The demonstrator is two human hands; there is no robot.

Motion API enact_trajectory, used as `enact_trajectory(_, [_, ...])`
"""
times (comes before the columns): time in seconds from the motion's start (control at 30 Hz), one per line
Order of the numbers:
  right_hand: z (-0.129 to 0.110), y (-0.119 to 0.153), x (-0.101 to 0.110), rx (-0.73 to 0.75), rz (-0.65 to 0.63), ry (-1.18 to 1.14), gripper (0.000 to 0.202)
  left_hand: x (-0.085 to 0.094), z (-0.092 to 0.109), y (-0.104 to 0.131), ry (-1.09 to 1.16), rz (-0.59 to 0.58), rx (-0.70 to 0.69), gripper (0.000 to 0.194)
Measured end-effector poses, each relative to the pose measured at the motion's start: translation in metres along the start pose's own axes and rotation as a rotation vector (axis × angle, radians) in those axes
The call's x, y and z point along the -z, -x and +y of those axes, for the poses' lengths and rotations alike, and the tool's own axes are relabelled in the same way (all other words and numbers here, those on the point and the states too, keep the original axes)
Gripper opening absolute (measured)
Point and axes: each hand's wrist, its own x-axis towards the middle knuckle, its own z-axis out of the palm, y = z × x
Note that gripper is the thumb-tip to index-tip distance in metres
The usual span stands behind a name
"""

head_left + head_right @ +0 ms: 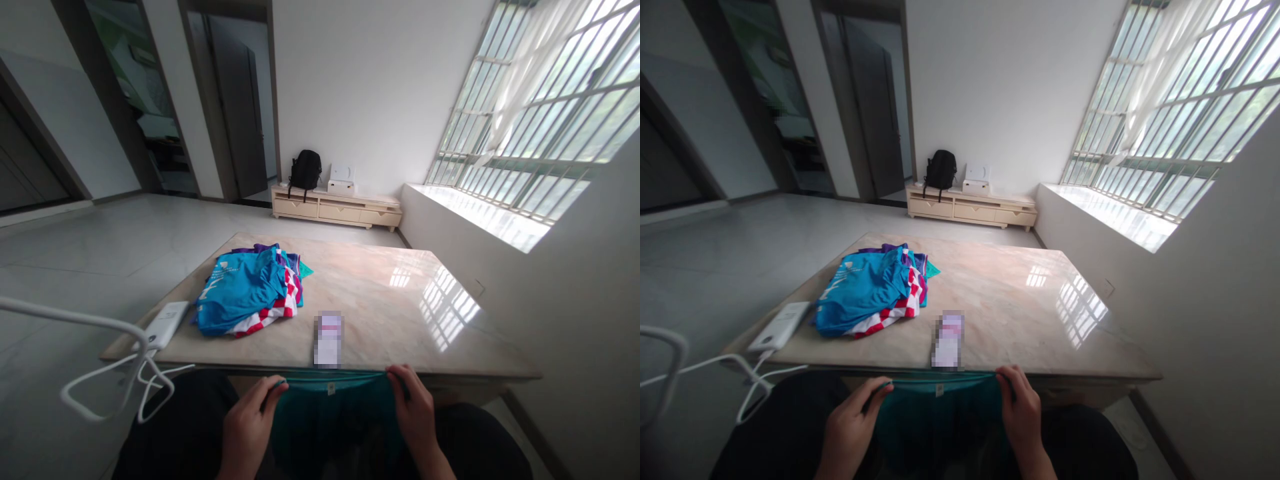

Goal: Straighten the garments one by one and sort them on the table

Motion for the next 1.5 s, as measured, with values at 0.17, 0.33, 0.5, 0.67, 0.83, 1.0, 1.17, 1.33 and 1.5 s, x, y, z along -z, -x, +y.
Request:
enact_trajectory(0.17, [0.004,-0.007,0.008,0.03,-0.049,-0.051,0.013,0.002,-0.004,0.004,-0.034,0.029,-0.145,0.025])
enact_trajectory(0.33, [0.012,-0.013,0.013,-0.153,-0.165,-0.065,0.021,-0.004,-0.004,0.009,0.084,-0.189,0.09,0.035])
enact_trajectory(0.5, [0.01,-0.019,0.013,-0.224,-0.308,-0.088,0.025,-0.01,0.0,-0.001,0.33,-0.459,0.519,0.052])
enact_trajectory(0.67, [0.01,-0.019,0.006,-0.28,-0.423,-0.126,0.029,-0.01,-0.004,0.001,0.492,-0.645,0.657,0.053])
enact_trajectory(0.83, [0.018,-0.017,0.003,-0.347,-0.452,-0.141,0.028,-0.004,-0.013,0.004,0.603,-0.821,0.692,0.047])
enact_trajectory(1.0, [0.015,-0.012,-0.001,-0.436,-0.521,-0.233,0.03,-0.011,-0.012,0.003,0.52,-0.628,0.669,0.051])
enact_trajectory(1.17, [-0.01,0.011,-0.035,-0.621,-0.709,-0.477,0.044,-0.036,0.007,0.022,0.524,-0.526,0.662,0.05])
enact_trajectory(1.33, [-0.03,0.037,-0.076,-0.81,-0.772,-0.665,0.062,-0.048,0.025,0.04,0.397,-0.528,0.509,0.033])
enact_trajectory(1.5, [-0.03,0.049,-0.092,-0.917,-0.726,-0.717,0.064,-0.044,0.028,0.044,0.208,-0.598,0.335,0.012])
